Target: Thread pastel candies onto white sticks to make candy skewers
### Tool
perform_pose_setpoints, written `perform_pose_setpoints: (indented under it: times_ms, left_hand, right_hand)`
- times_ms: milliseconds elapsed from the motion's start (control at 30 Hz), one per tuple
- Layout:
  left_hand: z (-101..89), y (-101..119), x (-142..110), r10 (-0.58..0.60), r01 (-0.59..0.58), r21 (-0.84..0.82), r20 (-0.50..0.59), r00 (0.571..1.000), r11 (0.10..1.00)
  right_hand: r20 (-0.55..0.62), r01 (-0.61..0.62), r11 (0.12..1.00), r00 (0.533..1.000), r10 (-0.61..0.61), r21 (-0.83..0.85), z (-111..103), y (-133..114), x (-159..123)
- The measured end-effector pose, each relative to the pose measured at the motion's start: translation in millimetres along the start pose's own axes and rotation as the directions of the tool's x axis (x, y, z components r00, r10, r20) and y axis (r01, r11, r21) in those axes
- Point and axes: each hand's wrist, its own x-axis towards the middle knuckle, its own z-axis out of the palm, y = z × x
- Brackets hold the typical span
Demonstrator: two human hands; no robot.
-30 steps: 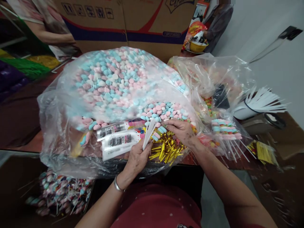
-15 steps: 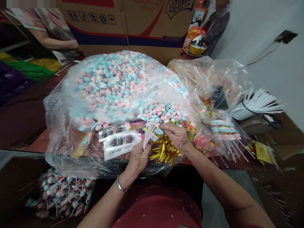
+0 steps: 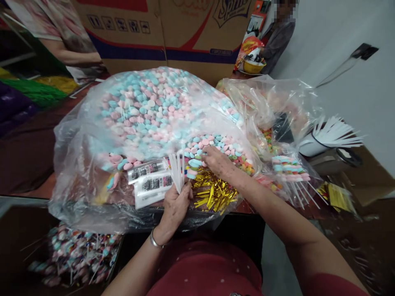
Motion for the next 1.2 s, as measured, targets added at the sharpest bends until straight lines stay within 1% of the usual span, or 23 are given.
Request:
perform_pose_setpoints:
  times_ms: [67,100,167,233,333,400,467,567,667,833,967,1033,1133,1200]
  left_hand:
    - [0.0,1.9,-0.2,-0.002,0.002,0.013,0.008,1.0,1.0]
    - [-0.1,2.8,-0.3,-0.005,0.005,0.017,0.012,1.0,1.0]
    - [-0.1,4.3,-0.5,-0.012,0.011,0.021,0.017,1.0,1.0]
    - [0.0,5.5,-0.8,-0.018,0.018,0.03,0.016,1.0,0.999]
    - [0.2,7.2,-1.2,-0.024,0.023,0.041,0.015,1.0,0.999]
    - [0.4,8.5,-1.4,-0.026,0.026,0.046,0.011,1.0,0.999]
    - [0.5,9.5,-1.6,-0.026,0.026,0.055,0.006,1.0,0.998]
    - [0.5,9.8,-1.7,-0.023,0.022,0.062,0.01,1.0,0.998]
    - [0.5,8.3,-1.6,-0.021,0.021,0.037,0.019,1.0,0.999]
    - [-0.3,5.4,-1.2,-0.034,0.033,0.027,0.03,0.999,0.999]
    - [-0.9,4.3,-1.0,-0.022,0.02,0.043,0.025,0.999,0.999]
    - [-0.7,4.3,-1.0,-0.029,0.027,0.052,0.023,0.999,0.998]
    - [-0.1,5.2,-1.0,-0.035,0.034,0.066,0.022,0.999,0.997]
    - [0.2,6.0,-1.0,-0.03,0.029,0.078,0.023,0.999,0.997]
  right_hand:
    - [0.038,0.023,0.992,0.999,-0.018,-0.126,4.1,0.6,0.3]
    - [0.033,0.025,0.988,0.999,-0.02,-0.152,4.7,1.4,-1.0]
    - [-0.009,-0.001,0.99,1.0,0.0,-0.142,3.4,4.2,-4.8]
    - [-0.08,-0.058,0.997,0.995,0.053,-0.052,0.7,7.2,-8.6]
    - [-0.188,-0.12,0.977,0.97,0.152,0.174,-2.0,8.9,-12.7]
    - [-0.216,-0.11,0.95,0.96,0.178,0.293,-0.5,7.6,-14.8]
    - [-0.21,-0.083,0.942,0.965,0.157,0.324,3.6,4.9,-17.0]
    - [-0.159,-0.065,0.969,0.982,0.105,0.239,10.9,0.9,-20.9]
    - [-0.101,-0.073,0.987,0.991,0.088,0.143,13.8,-1.3,-23.7]
    - [-0.048,-0.123,0.989,0.991,0.127,0.078,9.6,-4.7,-20.4]
    - [0.023,-0.152,0.987,0.988,0.153,-0.048,10.1,-15.1,-14.8]
    - [0.036,-0.16,0.983,0.986,0.164,-0.09,12.9,-21.8,-12.8]
    - [0.037,-0.139,0.987,0.989,0.142,-0.083,17.7,-27.3,-10.7]
    - [0.027,-0.119,0.992,0.992,0.12,-0.033,19.2,-25.3,-9.7]
